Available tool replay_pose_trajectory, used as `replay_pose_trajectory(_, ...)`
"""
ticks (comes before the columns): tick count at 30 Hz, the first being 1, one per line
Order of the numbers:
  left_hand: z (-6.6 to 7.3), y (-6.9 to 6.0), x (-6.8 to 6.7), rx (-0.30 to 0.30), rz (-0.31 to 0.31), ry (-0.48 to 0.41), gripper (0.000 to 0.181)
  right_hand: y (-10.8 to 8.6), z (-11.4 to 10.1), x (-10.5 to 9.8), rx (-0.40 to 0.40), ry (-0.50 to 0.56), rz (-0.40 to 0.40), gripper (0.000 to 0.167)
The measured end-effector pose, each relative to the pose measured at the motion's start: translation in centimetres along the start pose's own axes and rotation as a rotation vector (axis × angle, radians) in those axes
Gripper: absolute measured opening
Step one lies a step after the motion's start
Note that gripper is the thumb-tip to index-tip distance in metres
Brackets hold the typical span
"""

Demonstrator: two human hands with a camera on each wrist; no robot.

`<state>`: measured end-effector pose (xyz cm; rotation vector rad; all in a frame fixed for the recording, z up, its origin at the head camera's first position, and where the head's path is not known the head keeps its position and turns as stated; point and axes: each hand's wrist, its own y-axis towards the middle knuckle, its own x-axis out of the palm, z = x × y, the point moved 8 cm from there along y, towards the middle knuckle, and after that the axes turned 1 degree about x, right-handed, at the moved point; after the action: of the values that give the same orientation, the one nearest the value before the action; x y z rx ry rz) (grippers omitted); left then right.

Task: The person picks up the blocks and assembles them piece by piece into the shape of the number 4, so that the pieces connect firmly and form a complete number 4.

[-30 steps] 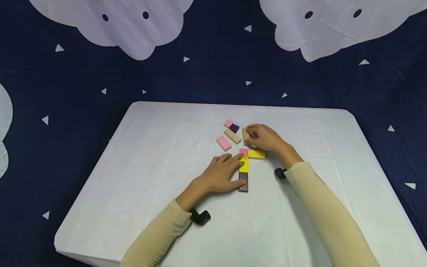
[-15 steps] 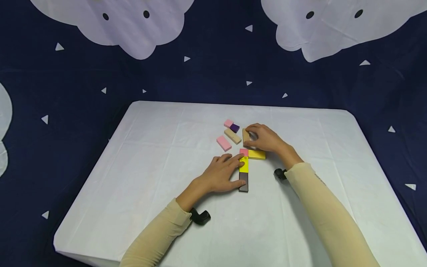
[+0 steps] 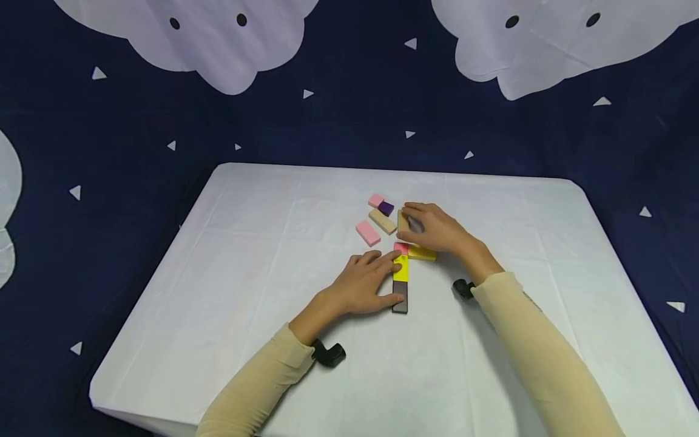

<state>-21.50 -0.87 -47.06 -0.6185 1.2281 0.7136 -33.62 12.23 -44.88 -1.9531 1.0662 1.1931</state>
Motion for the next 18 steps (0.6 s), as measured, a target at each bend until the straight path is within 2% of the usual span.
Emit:
replay_pose_trajectory(4, 0.1, 0.0, -0.1, 0.001, 0.0, -0.001, 0.075, -0.8, -0.4, 0.2, -0.023, -0.073, -0.046, 0.087)
replay_pose_trajectory(9, 0.1, 0.0, -0.2, 0.003, 0.007, -0.005, 0.076, -1.4, -0.3, 1.1, -0.03, -0.122, -0.094, 0.088)
replay_pose_trajectory(18, 0.1, 0.0, -0.1, -0.001, 0.0, 0.001, 0.074, -2.0, -0.7, 1.4, -0.051, -0.129, -0.091, 0.081)
